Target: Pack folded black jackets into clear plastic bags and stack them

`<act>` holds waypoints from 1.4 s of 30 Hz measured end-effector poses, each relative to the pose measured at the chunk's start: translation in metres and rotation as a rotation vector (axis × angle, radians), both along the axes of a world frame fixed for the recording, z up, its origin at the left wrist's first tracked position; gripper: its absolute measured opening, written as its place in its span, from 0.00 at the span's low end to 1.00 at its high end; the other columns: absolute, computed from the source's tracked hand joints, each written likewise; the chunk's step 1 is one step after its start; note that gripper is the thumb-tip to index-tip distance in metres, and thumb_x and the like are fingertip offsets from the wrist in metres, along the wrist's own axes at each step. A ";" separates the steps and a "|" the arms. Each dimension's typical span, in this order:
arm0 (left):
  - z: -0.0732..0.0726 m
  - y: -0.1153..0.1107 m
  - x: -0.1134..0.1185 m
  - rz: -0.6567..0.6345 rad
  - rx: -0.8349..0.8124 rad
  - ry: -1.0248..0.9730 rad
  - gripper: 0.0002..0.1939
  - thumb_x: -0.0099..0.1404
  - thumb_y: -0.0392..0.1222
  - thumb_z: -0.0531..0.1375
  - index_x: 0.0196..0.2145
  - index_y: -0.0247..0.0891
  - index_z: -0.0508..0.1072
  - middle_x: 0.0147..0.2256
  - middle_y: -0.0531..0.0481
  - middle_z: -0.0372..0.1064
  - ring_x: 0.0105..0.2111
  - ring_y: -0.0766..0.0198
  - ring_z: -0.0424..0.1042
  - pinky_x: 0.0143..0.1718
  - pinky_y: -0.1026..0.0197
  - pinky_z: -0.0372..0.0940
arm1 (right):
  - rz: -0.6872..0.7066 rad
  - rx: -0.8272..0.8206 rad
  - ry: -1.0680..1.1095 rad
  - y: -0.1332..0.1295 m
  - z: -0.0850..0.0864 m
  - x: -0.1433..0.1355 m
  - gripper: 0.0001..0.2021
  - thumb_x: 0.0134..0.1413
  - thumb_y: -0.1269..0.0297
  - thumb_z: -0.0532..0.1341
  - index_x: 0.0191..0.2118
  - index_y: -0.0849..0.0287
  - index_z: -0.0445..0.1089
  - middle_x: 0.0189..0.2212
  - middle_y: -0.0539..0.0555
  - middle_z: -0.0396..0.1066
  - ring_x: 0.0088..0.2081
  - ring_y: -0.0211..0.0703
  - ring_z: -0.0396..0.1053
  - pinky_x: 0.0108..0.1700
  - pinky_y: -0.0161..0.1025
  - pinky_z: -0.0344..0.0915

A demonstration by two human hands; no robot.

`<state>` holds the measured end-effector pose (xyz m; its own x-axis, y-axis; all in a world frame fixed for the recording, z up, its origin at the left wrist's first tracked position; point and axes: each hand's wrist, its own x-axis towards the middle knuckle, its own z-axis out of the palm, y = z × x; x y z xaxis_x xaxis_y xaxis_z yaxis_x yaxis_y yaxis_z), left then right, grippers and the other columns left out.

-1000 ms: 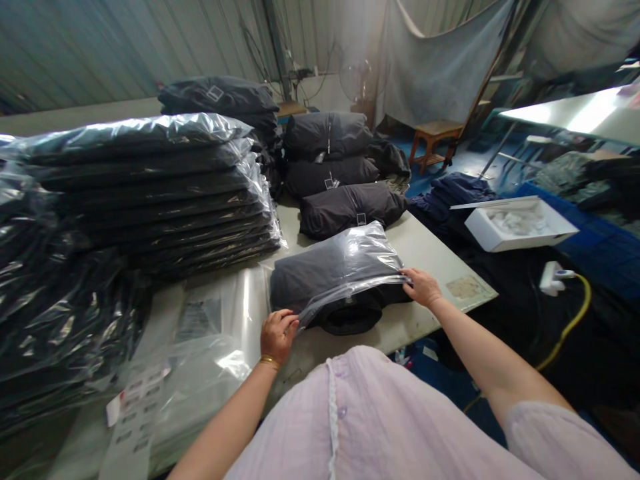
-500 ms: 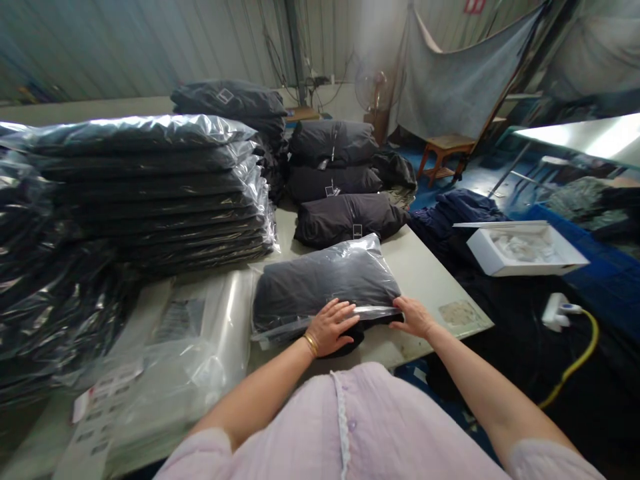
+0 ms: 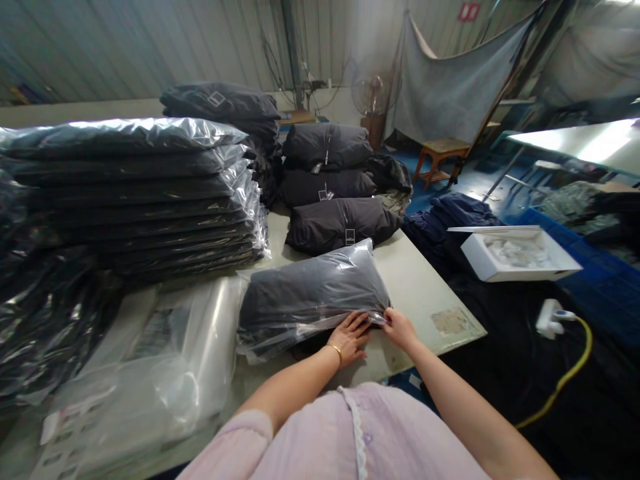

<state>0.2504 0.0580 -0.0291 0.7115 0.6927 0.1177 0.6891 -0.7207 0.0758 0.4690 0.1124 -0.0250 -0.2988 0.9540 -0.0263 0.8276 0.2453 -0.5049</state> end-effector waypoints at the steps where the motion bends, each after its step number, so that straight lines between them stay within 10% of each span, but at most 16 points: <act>1: -0.004 0.001 0.002 0.031 0.008 0.026 0.31 0.61 0.59 0.58 0.58 0.42 0.69 0.65 0.46 0.56 0.69 0.56 0.36 0.69 0.47 0.30 | 0.000 -0.025 0.052 -0.005 0.000 0.002 0.05 0.53 0.63 0.58 0.29 0.56 0.63 0.24 0.48 0.67 0.27 0.39 0.63 0.29 0.34 0.53; 7: -0.008 0.003 0.013 0.132 -0.009 0.107 0.32 0.65 0.59 0.54 0.62 0.41 0.63 0.64 0.46 0.57 0.68 0.61 0.42 0.69 0.50 0.31 | 0.064 -0.223 0.318 -0.043 0.003 -0.014 0.12 0.52 0.55 0.59 0.26 0.56 0.61 0.22 0.44 0.62 0.27 0.37 0.60 0.29 0.33 0.52; 13: 0.030 -0.002 -0.002 -0.064 -0.048 -0.026 0.22 0.65 0.53 0.57 0.53 0.40 0.71 0.59 0.45 0.64 0.65 0.55 0.50 0.67 0.45 0.40 | -0.084 -0.161 0.133 -0.055 0.001 -0.013 0.09 0.57 0.57 0.57 0.31 0.56 0.63 0.26 0.47 0.66 0.28 0.38 0.62 0.31 0.35 0.50; 17: 0.058 -0.024 -0.034 -0.114 0.027 -0.180 0.15 0.67 0.41 0.55 0.50 0.42 0.72 0.55 0.48 0.69 0.60 0.60 0.60 0.64 0.52 0.51 | -0.104 -0.074 -0.010 -0.062 -0.002 -0.003 0.09 0.61 0.58 0.55 0.34 0.56 0.66 0.31 0.51 0.70 0.32 0.41 0.65 0.33 0.36 0.51; 22: 0.077 -0.064 -0.106 0.281 0.136 -0.208 0.21 0.64 0.40 0.59 0.55 0.44 0.69 0.53 0.46 0.69 0.55 0.53 0.64 0.59 0.47 0.56 | -0.086 0.031 -0.046 -0.069 0.004 0.001 0.13 0.64 0.56 0.51 0.35 0.55 0.68 0.33 0.52 0.72 0.36 0.43 0.68 0.37 0.37 0.55; 31: 0.072 -0.095 -0.206 0.570 0.192 -0.296 0.21 0.64 0.50 0.59 0.52 0.39 0.69 0.51 0.42 0.69 0.51 0.52 0.67 0.53 0.49 0.63 | -0.128 0.181 -0.099 -0.084 0.006 0.001 0.12 0.64 0.60 0.51 0.40 0.55 0.71 0.36 0.53 0.74 0.39 0.44 0.70 0.42 0.37 0.59; 42: 0.084 -0.113 -0.241 0.333 0.239 -0.333 0.10 0.70 0.40 0.53 0.41 0.43 0.75 0.37 0.50 0.74 0.39 0.63 0.71 0.44 0.59 0.66 | -0.145 0.512 -0.291 -0.117 0.006 0.011 0.13 0.64 0.64 0.52 0.34 0.57 0.73 0.31 0.55 0.72 0.36 0.43 0.67 0.42 0.38 0.56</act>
